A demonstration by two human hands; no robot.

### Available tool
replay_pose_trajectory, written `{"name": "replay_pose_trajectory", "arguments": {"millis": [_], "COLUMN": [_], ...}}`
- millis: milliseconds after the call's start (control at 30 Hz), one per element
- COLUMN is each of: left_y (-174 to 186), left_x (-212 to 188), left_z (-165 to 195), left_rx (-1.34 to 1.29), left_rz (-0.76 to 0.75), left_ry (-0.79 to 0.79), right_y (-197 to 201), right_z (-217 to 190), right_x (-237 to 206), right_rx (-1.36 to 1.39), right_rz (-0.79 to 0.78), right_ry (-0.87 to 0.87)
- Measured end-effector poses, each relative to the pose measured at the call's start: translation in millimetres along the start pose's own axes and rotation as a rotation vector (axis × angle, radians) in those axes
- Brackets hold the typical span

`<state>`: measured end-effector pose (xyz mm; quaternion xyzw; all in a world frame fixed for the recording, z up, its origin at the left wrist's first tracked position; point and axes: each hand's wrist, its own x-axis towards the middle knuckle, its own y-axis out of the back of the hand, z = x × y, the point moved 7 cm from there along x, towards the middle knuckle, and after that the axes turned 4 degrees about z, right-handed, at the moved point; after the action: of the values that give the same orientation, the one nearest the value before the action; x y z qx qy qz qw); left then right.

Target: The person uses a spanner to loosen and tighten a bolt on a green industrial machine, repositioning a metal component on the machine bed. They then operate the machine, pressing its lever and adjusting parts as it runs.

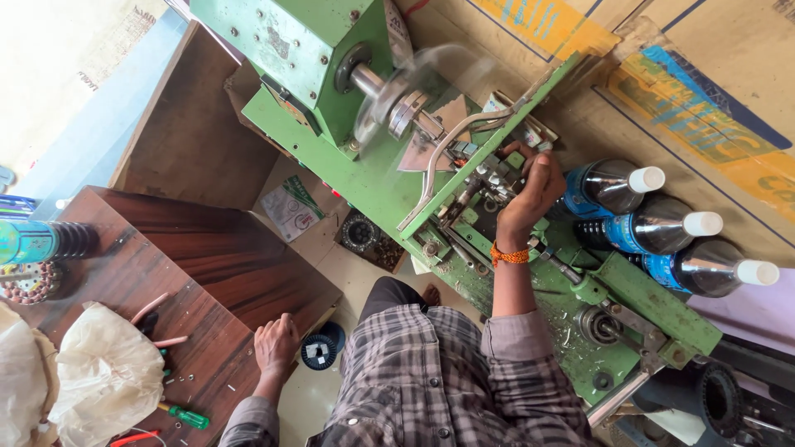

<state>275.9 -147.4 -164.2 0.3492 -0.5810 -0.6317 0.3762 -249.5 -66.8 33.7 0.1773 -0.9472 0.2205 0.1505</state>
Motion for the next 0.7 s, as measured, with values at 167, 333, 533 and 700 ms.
{"name": "replay_pose_trajectory", "arguments": {"millis": [167,333,533,700], "left_y": [-1.0,2.2,9.5,16.6], "left_x": [-0.4,-1.2,-1.9,-2.5], "left_z": [-0.2,1.0,0.8,4.5], "left_rx": [0.008,-0.019,-0.017,-0.026], "left_rz": [-0.010,0.001,0.021,0.104], "left_ry": [-0.008,-0.021,-0.030,-0.048], "right_y": [5.6,10.3,5.0,7.6], "right_z": [6.0,8.9,1.8,5.4], "right_x": [-1.0,-0.6,0.0,-1.0], "right_rx": [-0.045,-0.117,-0.069,-0.088], "right_rz": [0.003,0.019,-0.015,-0.035], "right_ry": [0.016,0.021,0.078,0.081]}}
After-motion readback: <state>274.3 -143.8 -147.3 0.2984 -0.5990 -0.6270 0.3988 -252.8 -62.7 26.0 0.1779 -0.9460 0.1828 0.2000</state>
